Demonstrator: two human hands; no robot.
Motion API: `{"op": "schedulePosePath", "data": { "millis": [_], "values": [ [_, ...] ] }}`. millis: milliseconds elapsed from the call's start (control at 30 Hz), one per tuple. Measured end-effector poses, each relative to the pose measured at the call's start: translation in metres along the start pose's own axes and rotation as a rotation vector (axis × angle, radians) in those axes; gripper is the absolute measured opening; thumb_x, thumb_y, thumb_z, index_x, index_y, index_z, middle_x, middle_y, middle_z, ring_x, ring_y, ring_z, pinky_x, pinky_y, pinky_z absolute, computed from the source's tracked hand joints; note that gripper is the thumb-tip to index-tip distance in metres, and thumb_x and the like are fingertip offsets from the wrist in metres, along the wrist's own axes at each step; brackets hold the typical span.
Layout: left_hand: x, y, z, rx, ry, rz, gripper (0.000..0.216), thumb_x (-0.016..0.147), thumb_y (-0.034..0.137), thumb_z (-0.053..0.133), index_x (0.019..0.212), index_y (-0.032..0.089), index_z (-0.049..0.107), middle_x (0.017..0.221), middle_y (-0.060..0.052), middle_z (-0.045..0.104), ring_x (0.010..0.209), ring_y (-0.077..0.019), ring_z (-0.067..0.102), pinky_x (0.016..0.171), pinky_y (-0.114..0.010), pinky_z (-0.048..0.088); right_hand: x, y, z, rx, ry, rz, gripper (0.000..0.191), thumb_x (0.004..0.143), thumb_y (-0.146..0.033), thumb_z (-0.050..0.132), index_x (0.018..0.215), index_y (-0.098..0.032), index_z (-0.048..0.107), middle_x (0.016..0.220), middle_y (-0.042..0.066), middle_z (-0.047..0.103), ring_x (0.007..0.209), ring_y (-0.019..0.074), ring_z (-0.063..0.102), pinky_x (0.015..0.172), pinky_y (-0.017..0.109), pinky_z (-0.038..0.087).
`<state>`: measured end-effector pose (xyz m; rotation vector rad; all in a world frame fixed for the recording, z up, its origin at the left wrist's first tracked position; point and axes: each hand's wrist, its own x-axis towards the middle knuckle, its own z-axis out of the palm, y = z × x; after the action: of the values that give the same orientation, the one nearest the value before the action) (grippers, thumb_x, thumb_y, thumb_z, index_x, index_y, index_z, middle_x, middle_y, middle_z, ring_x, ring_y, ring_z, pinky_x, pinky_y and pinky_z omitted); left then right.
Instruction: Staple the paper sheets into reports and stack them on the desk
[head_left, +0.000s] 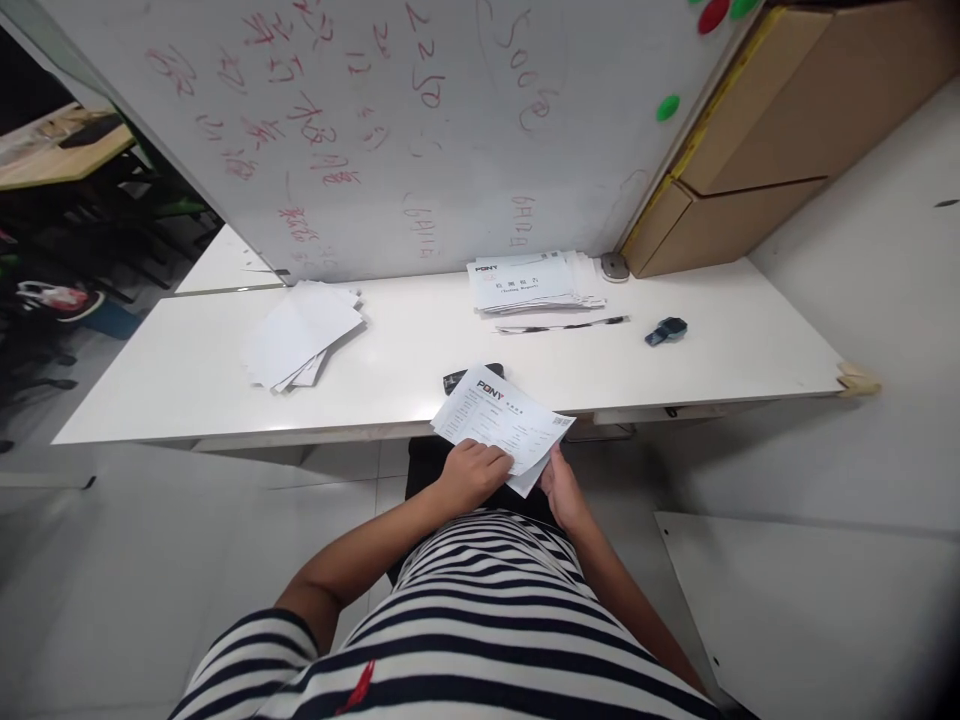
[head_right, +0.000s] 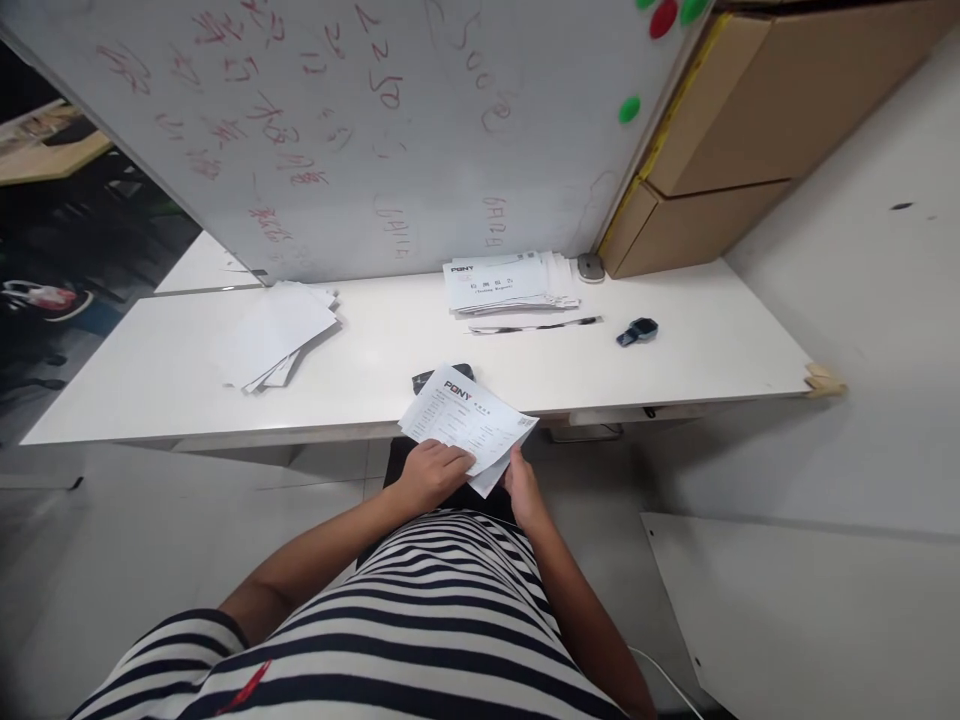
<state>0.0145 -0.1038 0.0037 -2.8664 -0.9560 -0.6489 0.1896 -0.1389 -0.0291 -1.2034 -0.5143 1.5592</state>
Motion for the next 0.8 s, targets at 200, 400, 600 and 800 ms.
{"op": "schedulePosePath", "data": {
  "millis": [200,400,600,800],
  "values": [
    [0.004,-0.003,0.009,0.021,-0.089,0.023,0.023,0.095,0.030,0.042,0.086,0.020,0.061,0.080,-0.003,0.068,0.067,-0.0137,0.059,0.064,-0.032,0.038,-0.002,-0.004,0.004,0.007,-0.069,0.083,0.078,0.078,-0.079,0.038,0.129,-0.022,0.055,0.117,0.009,0.068,0.102,0.0272,0.066,0.077,0.041,0.055],
    [-0.003,-0.015,0.003,-0.132,-0.053,-0.078,0.041,0.088,0.057,0.049,0.099,0.020,0.062,0.101,-0.008,0.069,0.090,-0.0206,0.063,0.086,-0.039,0.042,0.005,-0.001,-0.013,-0.113,0.039,-0.016,0.051,0.068,-0.050,0.075,0.108,-0.019,0.067,0.112,0.008,0.071,0.101,0.0278,0.066,0.088,0.043,0.052],
    [-0.020,-0.035,-0.011,-0.381,0.264,-0.755,0.060,0.085,0.046,0.059,0.136,0.021,0.042,0.141,-0.016,0.045,0.129,-0.0293,0.044,0.101,-0.047,0.042,0.008,-0.018,-0.031,-0.372,0.003,-0.118,0.049,0.070,-0.053,0.073,0.105,-0.018,0.070,0.112,0.009,0.071,0.104,0.0301,0.064,0.096,0.051,0.046],
    [-0.025,-0.063,-0.042,-1.136,0.181,-0.916,0.041,0.079,0.045,0.067,0.109,0.018,0.064,0.109,-0.010,0.070,0.098,-0.0253,0.067,0.085,-0.042,0.055,0.013,-0.065,-0.013,-0.629,-0.175,-0.260,0.037,0.079,-0.047,0.065,0.105,-0.021,0.072,0.106,0.006,0.072,0.103,0.0290,0.064,0.094,0.047,0.048]
  ]
}}
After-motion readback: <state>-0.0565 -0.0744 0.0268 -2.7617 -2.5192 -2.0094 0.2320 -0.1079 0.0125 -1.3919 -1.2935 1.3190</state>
